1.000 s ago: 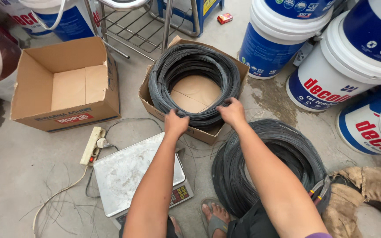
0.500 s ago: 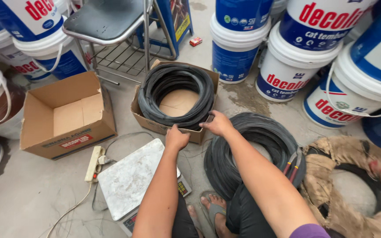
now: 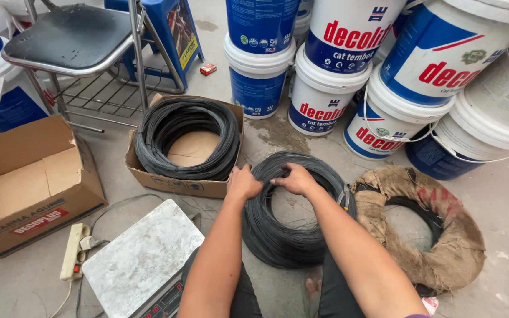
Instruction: The person weighs coils of black rubber on a digital scale and uses pliers to twist thin metal wires around the coils to bundle them, handling each coil individually and placing it in stacks on the floor.
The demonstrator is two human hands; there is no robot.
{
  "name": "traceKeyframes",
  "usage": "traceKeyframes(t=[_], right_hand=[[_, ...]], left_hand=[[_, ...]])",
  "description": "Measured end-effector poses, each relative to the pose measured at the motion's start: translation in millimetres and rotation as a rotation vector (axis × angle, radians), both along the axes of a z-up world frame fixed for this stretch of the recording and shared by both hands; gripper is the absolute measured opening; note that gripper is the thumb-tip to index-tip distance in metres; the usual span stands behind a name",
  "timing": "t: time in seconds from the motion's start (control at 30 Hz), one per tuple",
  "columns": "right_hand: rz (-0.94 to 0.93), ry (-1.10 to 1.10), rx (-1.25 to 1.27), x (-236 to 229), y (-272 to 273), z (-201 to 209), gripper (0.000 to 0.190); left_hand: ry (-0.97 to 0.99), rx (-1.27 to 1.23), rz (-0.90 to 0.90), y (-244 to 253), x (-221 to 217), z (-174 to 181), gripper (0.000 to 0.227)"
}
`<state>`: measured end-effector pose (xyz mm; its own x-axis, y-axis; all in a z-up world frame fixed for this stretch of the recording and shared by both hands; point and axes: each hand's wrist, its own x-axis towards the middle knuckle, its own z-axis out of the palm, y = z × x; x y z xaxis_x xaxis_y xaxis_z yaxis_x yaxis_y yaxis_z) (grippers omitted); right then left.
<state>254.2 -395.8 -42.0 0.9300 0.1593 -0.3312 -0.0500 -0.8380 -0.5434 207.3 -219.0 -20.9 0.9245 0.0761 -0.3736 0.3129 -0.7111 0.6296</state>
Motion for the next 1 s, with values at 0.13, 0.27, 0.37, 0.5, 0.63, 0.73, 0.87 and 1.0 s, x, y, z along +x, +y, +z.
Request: traceKeyframes(t=[0.13,0.27,0.37,0.5,0.63,0.73,0.87,1.0], right_hand=[[-0.031,0.018,0.027,-9.7,-21.3,15.2,0.067],[-0.095,0.001,0.052,-13.8,-59.1,-7.2,0.066],[-0.151,-0.023,0.032,-9.8,-88.8,-10.8,0.065],[-0.229,-0.043,0.003,-10.5,-112.7,-2.2,0.061],[-0.24,-0.034,-0.045,-13.4,-124.1,10.8,0.062],[-0.251,-0.03,0.031,-17.2,-138.0,8.0,0.062],[-0.236,-0.041,-0.01,-22.2,-160.6,-21.5,0.055],[-0.258,-0.008,-0.018,-6.0,-179.5,-61.4,0.053]], left_hand=[[0.025,0.057,-0.031,-15.7,-2.4,7.8,0.064],[0.012,0.09,-0.084,-39.6,-1.6,14.4,0.062],[-0.04,0.057,-0.146,-64.9,6.5,19.7,0.064],[-0.026,0.166,-0.299,-86.3,13.0,4.2,0.056],[-0.046,0.068,-0.328,-105.1,37.6,5.7,0.067],[-0.029,0.055,-0.369,-121.0,38.8,7.3,0.066],[-0.029,0.137,-0.424,-141.3,39.9,-17.5,0.063],[0.031,0.2,-0.449,-147.7,34.6,-42.7,0.058]])
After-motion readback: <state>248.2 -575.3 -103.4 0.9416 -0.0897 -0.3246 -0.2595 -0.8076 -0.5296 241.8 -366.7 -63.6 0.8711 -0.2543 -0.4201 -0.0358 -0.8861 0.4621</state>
